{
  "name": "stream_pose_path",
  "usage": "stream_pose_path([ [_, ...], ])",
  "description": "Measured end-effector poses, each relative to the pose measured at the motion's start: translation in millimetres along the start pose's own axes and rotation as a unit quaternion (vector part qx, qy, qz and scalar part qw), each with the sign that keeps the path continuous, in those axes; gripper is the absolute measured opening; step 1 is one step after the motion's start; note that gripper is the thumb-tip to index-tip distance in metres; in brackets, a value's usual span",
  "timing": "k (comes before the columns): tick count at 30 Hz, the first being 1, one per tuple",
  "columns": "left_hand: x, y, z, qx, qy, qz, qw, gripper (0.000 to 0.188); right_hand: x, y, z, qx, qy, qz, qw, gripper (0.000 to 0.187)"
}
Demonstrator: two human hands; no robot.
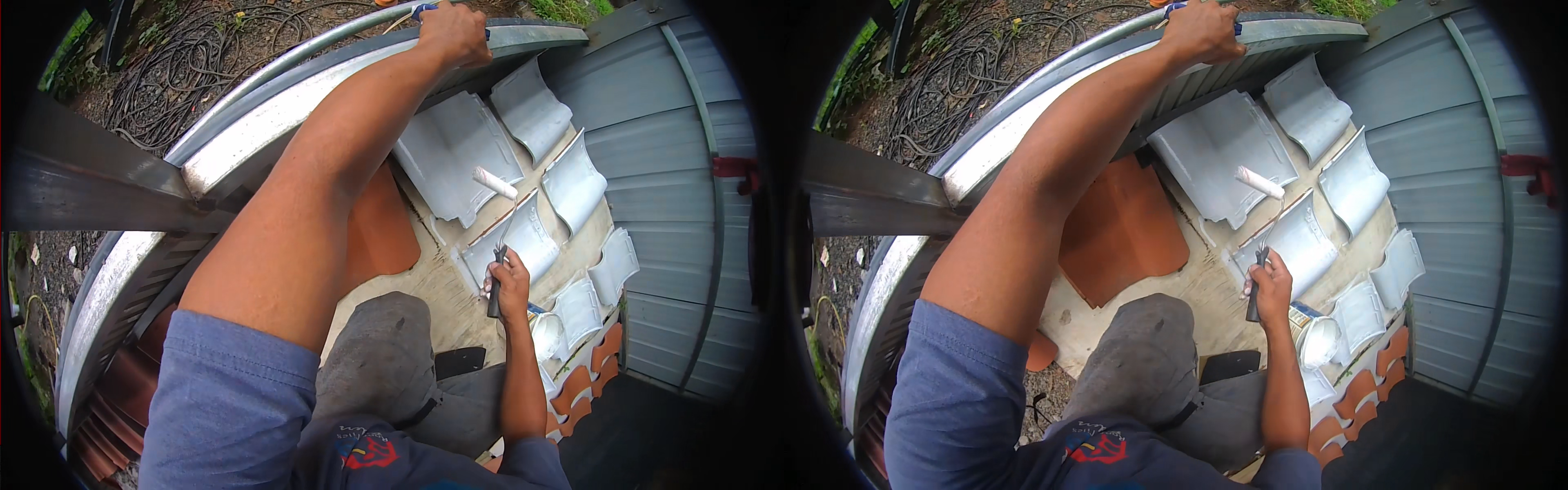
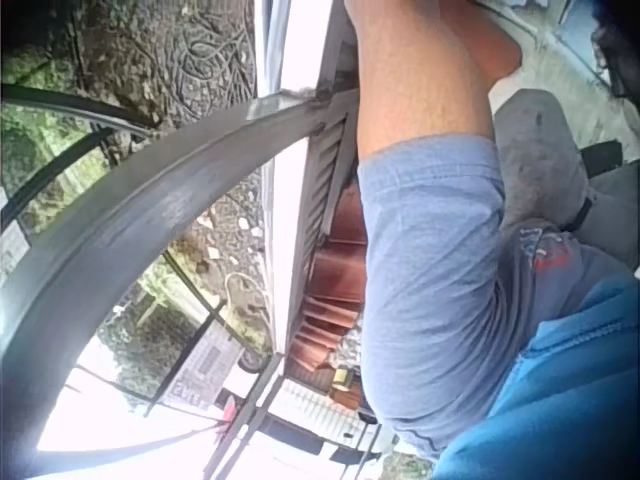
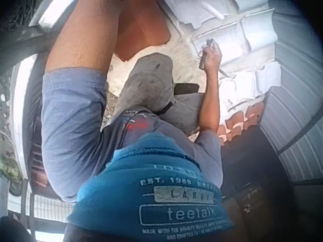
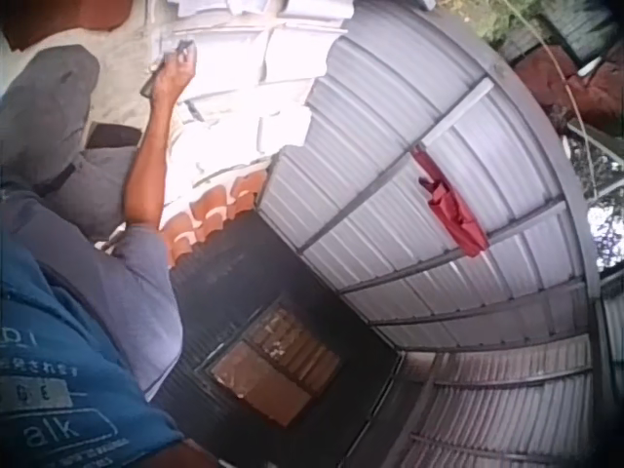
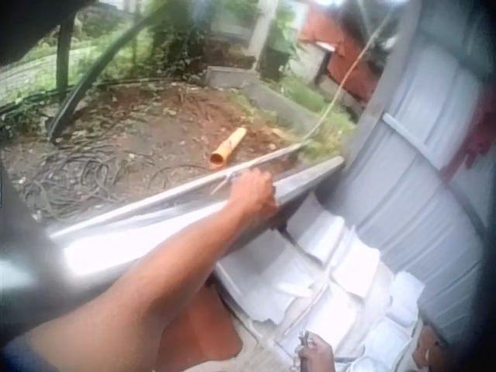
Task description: The person applies white paint to several terracotta roof tiles using a small roller, dips the roller into a paint bucket, and wipes the edges of the tiles with a cloth.
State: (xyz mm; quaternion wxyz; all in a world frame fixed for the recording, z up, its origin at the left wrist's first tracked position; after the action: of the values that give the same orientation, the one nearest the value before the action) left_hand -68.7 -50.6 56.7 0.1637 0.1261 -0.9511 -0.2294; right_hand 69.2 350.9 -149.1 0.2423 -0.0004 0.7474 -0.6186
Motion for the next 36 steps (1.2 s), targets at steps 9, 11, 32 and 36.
stream_pose_path([
  [9,8,-2,7,-0.006,0.028,0.035,0.999,0.024,255,-63,93,-0.022,0.043,-0.056,0.997,0.054],
  [11,10,-4,7,-0.010,0.015,0.036,0.999,0.024,278,-65,106,-0.023,0.055,-0.070,0.996,0.050],
  [32,12,-12,7,-0.038,0.015,0.022,0.999,0.036,239,-41,171,-0.156,0.125,-0.124,0.972,0.049],
  [36,12,-11,9,-0.038,0.020,0.025,0.999,0.036,280,-56,156,-0.164,0.147,-0.111,0.969,0.049],
])
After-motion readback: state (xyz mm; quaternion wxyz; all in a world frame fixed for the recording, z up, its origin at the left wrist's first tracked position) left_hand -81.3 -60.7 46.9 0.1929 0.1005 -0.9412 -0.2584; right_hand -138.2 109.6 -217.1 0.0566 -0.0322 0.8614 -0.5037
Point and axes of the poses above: each hand's wrist, its own x-axis towards the middle knuckle, its own z-axis out of the palm, y = z × x, the point moved 10 cm from there along x, towards the middle knuckle, and after that the axes turned 2 degrees about x, right-handed, at the moved point
